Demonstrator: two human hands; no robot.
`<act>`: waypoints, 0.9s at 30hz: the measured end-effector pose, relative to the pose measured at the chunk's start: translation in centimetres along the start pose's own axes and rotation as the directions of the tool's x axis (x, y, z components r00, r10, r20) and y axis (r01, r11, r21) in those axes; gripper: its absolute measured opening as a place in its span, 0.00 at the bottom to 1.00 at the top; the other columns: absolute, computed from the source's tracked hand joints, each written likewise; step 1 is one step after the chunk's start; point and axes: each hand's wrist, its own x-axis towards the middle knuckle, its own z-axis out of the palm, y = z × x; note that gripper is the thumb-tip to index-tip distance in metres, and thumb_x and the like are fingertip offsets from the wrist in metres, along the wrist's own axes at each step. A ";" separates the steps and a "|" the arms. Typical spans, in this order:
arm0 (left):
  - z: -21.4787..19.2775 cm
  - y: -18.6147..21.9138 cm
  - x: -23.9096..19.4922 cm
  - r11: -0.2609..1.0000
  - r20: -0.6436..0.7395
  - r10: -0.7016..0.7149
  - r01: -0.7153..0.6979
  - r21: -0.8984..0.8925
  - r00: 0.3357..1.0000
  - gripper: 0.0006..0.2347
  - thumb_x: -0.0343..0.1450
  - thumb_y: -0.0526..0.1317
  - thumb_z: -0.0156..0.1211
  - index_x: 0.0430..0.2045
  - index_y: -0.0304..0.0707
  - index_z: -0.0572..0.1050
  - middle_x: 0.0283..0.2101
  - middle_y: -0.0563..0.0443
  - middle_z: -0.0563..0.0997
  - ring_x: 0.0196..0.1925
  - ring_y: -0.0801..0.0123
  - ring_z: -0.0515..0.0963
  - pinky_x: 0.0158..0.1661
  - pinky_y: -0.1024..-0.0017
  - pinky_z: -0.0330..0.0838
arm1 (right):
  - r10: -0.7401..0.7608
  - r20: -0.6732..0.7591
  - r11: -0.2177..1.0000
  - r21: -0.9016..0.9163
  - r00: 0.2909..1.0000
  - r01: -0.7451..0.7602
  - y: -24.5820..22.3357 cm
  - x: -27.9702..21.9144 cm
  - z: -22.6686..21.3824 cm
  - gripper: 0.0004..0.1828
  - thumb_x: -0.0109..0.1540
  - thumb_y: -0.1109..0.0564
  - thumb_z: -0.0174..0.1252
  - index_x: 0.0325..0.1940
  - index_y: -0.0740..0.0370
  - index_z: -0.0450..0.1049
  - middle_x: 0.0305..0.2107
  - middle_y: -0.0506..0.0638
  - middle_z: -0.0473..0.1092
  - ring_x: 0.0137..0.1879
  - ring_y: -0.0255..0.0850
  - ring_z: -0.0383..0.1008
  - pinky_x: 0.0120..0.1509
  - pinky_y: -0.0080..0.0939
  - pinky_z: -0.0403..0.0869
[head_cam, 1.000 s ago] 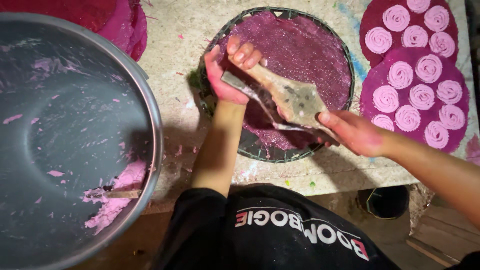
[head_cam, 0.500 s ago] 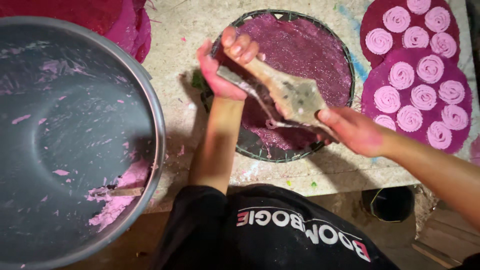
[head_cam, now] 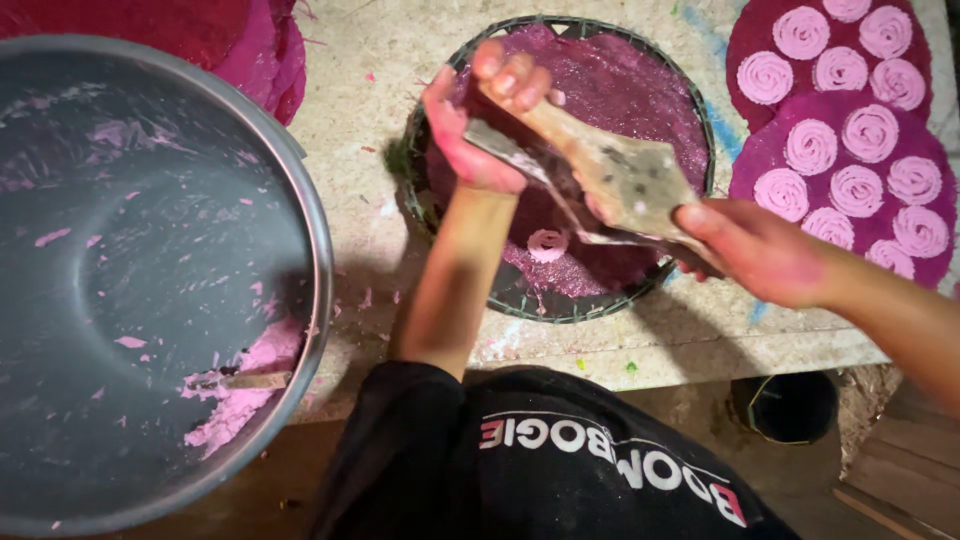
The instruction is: The person uses a handheld extruder to pipe pink paste into rose shapes on a purple circular mat. They repeatedly refill the extruder from a gray bowl and arrange the roses in a circular pattern, then transfer the completed mat to a nearby tray.
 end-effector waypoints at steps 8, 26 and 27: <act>1.3 3.1 -2.7 0.998 -0.035 0.003 0.000 0.064 0.999 0.15 0.78 0.55 0.43 0.38 0.44 0.67 0.37 0.55 0.70 0.43 0.68 0.71 0.54 0.61 0.74 | -0.023 0.125 0.986 0.166 0.992 0.002 -0.4 0.1 2.6 0.42 0.64 0.26 0.34 0.34 0.65 0.78 0.21 0.51 0.72 0.30 0.41 0.71 0.37 0.43 0.71; -0.5 3.3 -0.2 0.998 0.007 -0.010 0.010 0.060 1.000 0.14 0.76 0.56 0.46 0.36 0.46 0.67 0.35 0.56 0.70 0.42 0.68 0.72 0.54 0.61 0.74 | -0.062 0.025 0.990 0.128 0.998 0.058 -0.2 2.5 2.4 0.40 0.65 0.27 0.35 0.38 0.65 0.76 0.23 0.51 0.71 0.30 0.40 0.73 0.36 0.43 0.75; -0.2 3.9 -0.7 0.998 -0.016 -0.011 0.012 0.064 1.000 0.14 0.76 0.55 0.45 0.36 0.45 0.67 0.35 0.56 0.70 0.42 0.68 0.72 0.54 0.62 0.74 | -0.069 0.039 0.995 0.078 0.997 0.065 -0.6 2.5 2.8 0.42 0.65 0.27 0.33 0.34 0.65 0.77 0.20 0.51 0.71 0.28 0.40 0.74 0.34 0.43 0.75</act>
